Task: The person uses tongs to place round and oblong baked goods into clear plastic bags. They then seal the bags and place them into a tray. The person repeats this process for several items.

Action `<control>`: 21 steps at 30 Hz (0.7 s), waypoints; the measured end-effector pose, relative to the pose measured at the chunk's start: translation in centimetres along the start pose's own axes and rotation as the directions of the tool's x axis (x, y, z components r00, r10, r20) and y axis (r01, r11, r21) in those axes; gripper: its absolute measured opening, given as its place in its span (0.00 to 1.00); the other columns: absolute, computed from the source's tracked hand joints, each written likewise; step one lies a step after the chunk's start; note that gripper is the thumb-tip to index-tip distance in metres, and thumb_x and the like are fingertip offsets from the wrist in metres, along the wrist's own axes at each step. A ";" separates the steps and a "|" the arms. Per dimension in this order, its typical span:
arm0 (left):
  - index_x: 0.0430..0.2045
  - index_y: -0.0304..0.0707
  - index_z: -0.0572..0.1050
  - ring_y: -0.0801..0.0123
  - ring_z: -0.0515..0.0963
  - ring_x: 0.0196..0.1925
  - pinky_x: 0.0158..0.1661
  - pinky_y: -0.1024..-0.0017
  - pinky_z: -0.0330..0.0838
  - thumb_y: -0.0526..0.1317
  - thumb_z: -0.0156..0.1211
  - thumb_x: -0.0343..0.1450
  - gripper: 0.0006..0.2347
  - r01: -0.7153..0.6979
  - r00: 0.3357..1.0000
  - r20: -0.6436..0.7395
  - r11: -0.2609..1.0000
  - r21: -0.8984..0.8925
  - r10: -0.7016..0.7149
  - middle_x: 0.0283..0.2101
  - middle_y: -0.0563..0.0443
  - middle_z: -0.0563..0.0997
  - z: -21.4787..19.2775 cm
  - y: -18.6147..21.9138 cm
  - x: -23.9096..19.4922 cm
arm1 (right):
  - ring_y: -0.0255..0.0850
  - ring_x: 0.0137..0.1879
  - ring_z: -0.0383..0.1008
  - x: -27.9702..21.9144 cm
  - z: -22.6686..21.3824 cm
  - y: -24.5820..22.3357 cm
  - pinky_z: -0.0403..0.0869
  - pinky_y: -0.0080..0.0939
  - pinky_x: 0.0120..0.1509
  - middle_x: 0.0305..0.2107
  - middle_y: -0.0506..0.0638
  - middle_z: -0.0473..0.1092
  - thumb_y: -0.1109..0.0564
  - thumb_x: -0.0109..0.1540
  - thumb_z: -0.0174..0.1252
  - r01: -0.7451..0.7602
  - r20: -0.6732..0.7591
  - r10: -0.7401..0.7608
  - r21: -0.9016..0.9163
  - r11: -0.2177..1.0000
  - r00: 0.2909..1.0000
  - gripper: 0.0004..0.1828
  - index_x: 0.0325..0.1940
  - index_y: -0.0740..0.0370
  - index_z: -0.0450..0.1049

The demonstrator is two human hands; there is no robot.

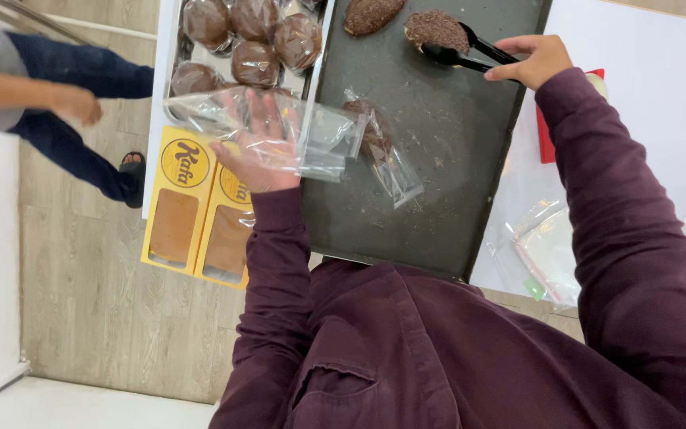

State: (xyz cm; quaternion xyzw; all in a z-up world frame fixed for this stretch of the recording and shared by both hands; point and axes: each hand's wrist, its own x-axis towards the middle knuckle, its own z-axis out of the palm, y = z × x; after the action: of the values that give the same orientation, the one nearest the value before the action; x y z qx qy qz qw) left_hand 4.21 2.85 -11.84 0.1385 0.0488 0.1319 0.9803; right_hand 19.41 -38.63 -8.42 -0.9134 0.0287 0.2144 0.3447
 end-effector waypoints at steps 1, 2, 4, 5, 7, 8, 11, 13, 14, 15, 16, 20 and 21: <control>0.70 0.58 0.59 0.56 0.71 0.67 0.69 0.44 0.57 0.63 0.58 0.66 0.36 0.007 0.988 -0.156 1.000 -0.001 -0.007 0.68 0.50 0.70 1.1 -0.1 0.3 | 0.41 0.61 0.70 -0.8 0.0 0.3 0.67 0.42 0.65 0.55 0.50 0.73 0.48 0.52 0.73 -0.017 0.007 0.017 0.013 1.000 1.000 0.33 0.60 0.54 0.76; 0.72 0.61 0.55 0.57 0.73 0.63 0.65 0.45 0.62 0.62 0.58 0.62 0.39 0.013 0.951 -0.309 1.000 -0.004 -0.013 0.67 0.51 0.69 2.2 -0.2 0.6 | 0.41 0.60 0.70 -1.5 0.0 0.6 0.66 0.41 0.65 0.56 0.50 0.72 0.47 0.52 0.72 -0.035 0.015 0.035 0.025 0.999 0.999 0.33 0.61 0.53 0.76; 0.71 0.61 0.56 0.57 0.75 0.61 0.62 0.46 0.66 0.62 0.60 0.62 0.39 -0.011 0.952 -0.304 1.000 0.025 0.018 0.65 0.50 0.70 2.5 -0.5 1.0 | 0.37 0.48 0.66 -4.4 0.1 0.8 0.67 0.38 0.55 0.53 0.47 0.72 0.48 0.53 0.72 -0.065 0.000 0.065 0.047 0.997 0.998 0.32 0.62 0.52 0.76; 0.70 0.61 0.57 0.57 0.77 0.58 0.59 0.47 0.70 0.61 0.63 0.61 0.39 -0.038 0.955 -0.292 0.998 0.052 0.052 0.63 0.49 0.72 2.6 -0.7 1.3 | 0.34 0.36 0.62 -5.7 0.1 0.8 0.68 0.36 0.46 0.50 0.44 0.73 0.49 0.54 0.72 -0.089 -0.020 0.091 0.069 0.994 0.996 0.32 0.63 0.51 0.76; 0.72 0.59 0.55 0.55 0.74 0.60 0.59 0.48 0.69 0.62 0.62 0.57 0.44 -0.048 0.923 -0.376 0.994 0.096 0.081 0.65 0.47 0.70 5.5 -0.8 1.5 | 0.34 0.33 0.61 -9.2 0.3 -0.5 0.68 0.36 0.43 0.51 0.47 0.73 0.52 0.55 0.72 -0.060 -0.017 0.062 0.078 0.995 0.998 0.30 0.62 0.53 0.76; 0.73 0.57 0.52 0.54 0.71 0.62 0.58 0.50 0.68 0.62 0.61 0.53 0.48 -0.054 0.883 -0.456 0.988 0.143 0.114 0.66 0.46 0.68 7.1 -1.0 1.7 | 0.34 0.30 0.61 -10.9 0.3 -1.2 0.69 0.36 0.40 0.51 0.50 0.74 0.56 0.56 0.71 -0.032 -0.015 0.033 0.087 0.996 0.999 0.29 0.61 0.56 0.76; 0.72 0.59 0.54 0.51 0.68 0.67 0.63 0.44 0.62 0.61 0.63 0.51 0.48 -0.080 0.884 -0.450 0.990 0.118 0.125 0.68 0.46 0.67 7.4 -1.6 2.6 | 0.28 0.28 0.53 -15.5 0.8 -3.4 0.63 0.29 0.38 0.49 0.41 0.74 0.54 0.54 0.71 -0.081 -0.029 0.086 0.142 0.986 0.996 0.29 0.60 0.52 0.77; 0.72 0.61 0.55 0.53 0.68 0.68 0.64 0.44 0.62 0.60 0.63 0.54 0.45 -0.071 0.894 -0.432 0.989 0.129 0.120 0.68 0.46 0.68 7.6 -2.5 2.9 | 0.29 0.28 0.52 -17.3 1.2 -4.3 0.61 0.29 0.37 0.46 0.39 0.73 0.53 0.53 0.71 -0.088 -0.039 0.094 0.141 0.986 0.995 0.29 0.60 0.51 0.77; 0.71 0.63 0.56 0.54 0.68 0.69 0.65 0.44 0.63 0.59 0.62 0.56 0.42 -0.067 0.899 -0.420 0.987 0.144 0.122 0.67 0.47 0.69 7.7 -2.9 3.0 | 0.29 0.28 0.51 -18.2 1.4 -4.7 0.58 0.28 0.36 0.42 0.36 0.72 0.52 0.53 0.71 -0.095 -0.039 0.101 0.138 0.986 0.994 0.30 0.60 0.50 0.77; 0.71 0.63 0.56 0.54 0.68 0.69 0.65 0.44 0.63 0.59 0.62 0.56 0.42 -0.057 0.904 -0.413 0.989 0.140 0.111 0.67 0.47 0.69 7.9 -3.4 2.9 | 0.29 0.28 0.51 -18.7 1.5 -5.5 0.58 0.28 0.36 0.42 0.36 0.72 0.52 0.53 0.71 -0.098 -0.052 0.106 0.142 0.985 0.993 0.30 0.60 0.50 0.77; 0.71 0.61 0.56 0.52 0.68 0.68 0.64 0.43 0.64 0.59 0.63 0.55 0.44 -0.052 0.914 -0.390 0.985 0.162 0.112 0.67 0.45 0.69 8.2 -3.9 2.9 | 0.30 0.32 0.56 -19.1 1.5 -6.4 0.62 0.30 0.41 0.48 0.40 0.73 0.52 0.52 0.71 -0.095 -0.047 0.102 0.140 0.986 0.994 0.30 0.60 0.51 0.77; 0.73 0.64 0.53 0.54 0.70 0.67 0.64 0.45 0.64 0.60 0.67 0.55 0.47 0.000 0.954 -0.296 0.988 0.155 0.047 0.65 0.46 0.70 8.2 -6.3 2.3 | 0.33 0.37 0.59 -20.2 1.8 -7.8 0.66 0.32 0.46 0.53 0.42 0.74 0.50 0.51 0.71 -0.073 -0.079 0.083 0.131 0.989 0.993 0.31 0.59 0.48 0.77; 0.73 0.64 0.53 0.54 0.70 0.67 0.64 0.45 0.64 0.60 0.67 0.55 0.47 0.001 0.957 -0.287 0.990 0.143 0.040 0.65 0.46 0.70 8.2 -7.0 2.2 | 0.33 0.37 0.59 -20.5 1.7 -8.4 0.66 0.32 0.46 0.53 0.42 0.74 0.50 0.51 0.71 -0.071 -0.093 0.082 0.125 0.990 0.992 0.31 0.59 0.48 0.77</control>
State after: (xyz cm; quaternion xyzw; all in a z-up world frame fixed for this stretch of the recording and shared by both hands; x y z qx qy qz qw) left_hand 9.17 -5.19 -6.14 0.1877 0.1996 0.1566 0.9489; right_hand 1.91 -33.09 4.10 -0.8985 0.0936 0.1802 0.3892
